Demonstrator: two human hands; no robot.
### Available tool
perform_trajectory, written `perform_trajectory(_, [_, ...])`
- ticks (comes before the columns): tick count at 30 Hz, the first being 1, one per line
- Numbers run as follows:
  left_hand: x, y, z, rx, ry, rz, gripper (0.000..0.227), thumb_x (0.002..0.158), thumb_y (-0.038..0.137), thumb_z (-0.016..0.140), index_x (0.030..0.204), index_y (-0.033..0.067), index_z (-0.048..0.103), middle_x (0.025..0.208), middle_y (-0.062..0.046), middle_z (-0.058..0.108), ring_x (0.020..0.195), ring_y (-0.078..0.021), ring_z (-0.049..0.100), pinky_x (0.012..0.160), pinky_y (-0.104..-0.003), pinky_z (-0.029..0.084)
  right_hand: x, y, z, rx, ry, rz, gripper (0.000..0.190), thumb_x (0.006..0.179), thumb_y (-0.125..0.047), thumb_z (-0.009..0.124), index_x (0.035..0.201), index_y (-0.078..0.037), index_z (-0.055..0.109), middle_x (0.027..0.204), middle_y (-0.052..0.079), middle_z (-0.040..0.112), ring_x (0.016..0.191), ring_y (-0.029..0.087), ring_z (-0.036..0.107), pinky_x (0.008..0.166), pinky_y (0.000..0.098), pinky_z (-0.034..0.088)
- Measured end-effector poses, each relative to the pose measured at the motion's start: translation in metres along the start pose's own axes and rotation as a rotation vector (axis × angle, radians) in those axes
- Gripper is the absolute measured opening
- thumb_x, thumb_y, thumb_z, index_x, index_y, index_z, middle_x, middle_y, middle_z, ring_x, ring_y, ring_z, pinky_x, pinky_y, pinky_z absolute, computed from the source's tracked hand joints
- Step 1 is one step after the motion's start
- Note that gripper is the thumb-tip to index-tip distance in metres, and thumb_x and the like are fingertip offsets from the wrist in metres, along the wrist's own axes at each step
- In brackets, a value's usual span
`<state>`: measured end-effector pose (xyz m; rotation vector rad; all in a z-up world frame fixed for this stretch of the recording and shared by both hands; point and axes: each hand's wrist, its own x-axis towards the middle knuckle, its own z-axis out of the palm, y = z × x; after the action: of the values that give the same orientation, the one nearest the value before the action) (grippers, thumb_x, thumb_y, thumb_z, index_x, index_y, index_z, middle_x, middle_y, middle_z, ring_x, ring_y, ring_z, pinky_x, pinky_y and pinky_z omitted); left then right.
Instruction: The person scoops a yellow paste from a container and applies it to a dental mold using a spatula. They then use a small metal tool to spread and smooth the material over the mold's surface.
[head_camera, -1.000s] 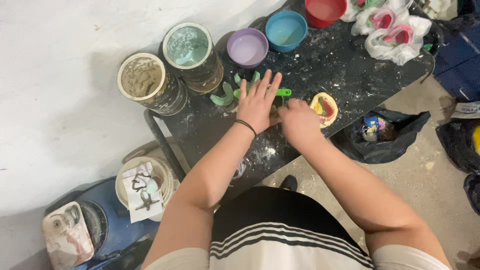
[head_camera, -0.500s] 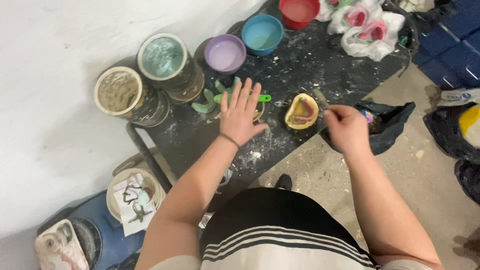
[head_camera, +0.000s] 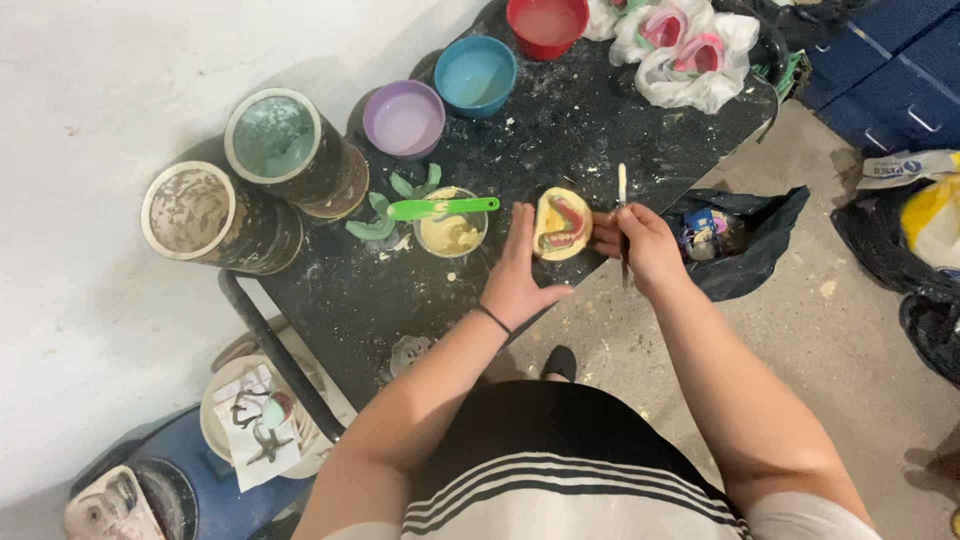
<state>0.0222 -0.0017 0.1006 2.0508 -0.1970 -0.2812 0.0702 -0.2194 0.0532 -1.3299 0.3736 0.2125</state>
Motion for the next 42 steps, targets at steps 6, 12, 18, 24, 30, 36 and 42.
perform_trajectory(6, [-0.037, 0.013, 0.018, -0.027, -0.175, 0.053, 0.131, 0.077, 0.027, 0.088, 0.166, 0.0076, -0.006, 0.172, -0.029, -0.005, 0.151, -0.0533, 0.026, 0.122, -0.062, 0.035, 0.044, -0.018, 0.002, -0.125, -0.331, -0.082, 0.024, 0.112, -0.024, 0.047, 0.112, -0.003, 0.058, 0.133, 0.024, 0.067, 0.123, 0.036, 0.065, 0.099, 0.0518, 0.054])
perform_trajectory(12, [-0.005, -0.059, 0.021, 0.21, 0.089, 0.177, 0.096, 0.084, 0.027, 0.086, 0.16, 0.006, 0.032, 0.149, -0.027, 0.048, 0.122, -0.0413, 0.065, 0.103, -0.054, 0.055, 0.074, -0.009, -0.061, -1.179, -0.215, -0.569, 0.026, 0.097, -0.021, 0.074, 0.122, -0.024, 0.08, 0.1, 0.006, 0.073, 0.107, 0.027, 0.072, 0.094, 0.0399, 0.054])
perform_trajectory(18, [0.035, -0.059, 0.009, 0.542, 0.078, 0.398, 0.111, 0.076, 0.013, 0.09, 0.165, 0.0078, 0.024, 0.171, -0.028, 0.014, 0.155, -0.0504, 0.025, 0.125, -0.06, 0.03, 0.071, 0.014, -0.055, -1.202, -0.165, -0.801, 0.029, 0.092, -0.016, 0.076, 0.118, -0.027, 0.08, 0.105, 0.001, 0.067, 0.108, 0.026, 0.069, 0.091, 0.0389, 0.057])
perform_trajectory(24, [0.053, -0.06, 0.005, 0.424, 0.002, 0.363, 0.125, 0.07, 0.004, 0.09, 0.169, 0.0123, 0.014, 0.171, -0.026, 0.016, 0.154, -0.047, 0.031, 0.127, -0.053, 0.033, 0.059, 0.024, -0.064, -1.284, -0.078, -0.933, 0.027, 0.092, -0.017, 0.076, 0.117, -0.028, 0.08, 0.103, 0.0, 0.066, 0.104, 0.024, 0.07, 0.089, 0.0354, 0.057])
perform_trajectory(30, [0.054, -0.062, 0.004, 0.445, 0.003, 0.359, 0.129, 0.069, 0.008, 0.092, 0.169, 0.0137, 0.012, 0.171, -0.024, 0.016, 0.154, -0.0456, 0.032, 0.126, -0.053, 0.035, 0.044, 0.018, -0.062, -1.173, -0.051, -0.914, 0.029, 0.093, -0.008, 0.075, 0.119, -0.021, 0.08, 0.104, 0.001, 0.067, 0.103, 0.027, 0.071, 0.086, 0.0375, 0.058])
perform_trajectory(36, [0.052, -0.061, 0.003, 0.408, 0.009, 0.348, 0.129, 0.07, 0.008, 0.092, 0.17, 0.0153, 0.011, 0.171, -0.023, 0.016, 0.154, -0.0447, 0.032, 0.126, -0.053, 0.034, 0.045, 0.007, -0.045, -1.164, -0.151, -0.948, 0.025, 0.093, -0.001, 0.073, 0.114, -0.013, 0.08, 0.101, 0.006, 0.069, 0.098, 0.032, 0.071, 0.085, 0.0409, 0.059])
perform_trajectory(42, [0.049, -0.057, 0.01, 0.436, 0.079, 0.318, 0.127, 0.071, 0.014, 0.094, 0.169, 0.0158, 0.013, 0.17, -0.023, 0.021, 0.15, -0.0459, 0.038, 0.123, -0.054, 0.04, 0.028, 0.005, -0.06, -1.208, -0.154, -0.99, 0.024, 0.09, -0.002, 0.075, 0.111, -0.014, 0.079, 0.098, 0.008, 0.068, 0.098, 0.033, 0.071, 0.083, 0.0425, 0.059])
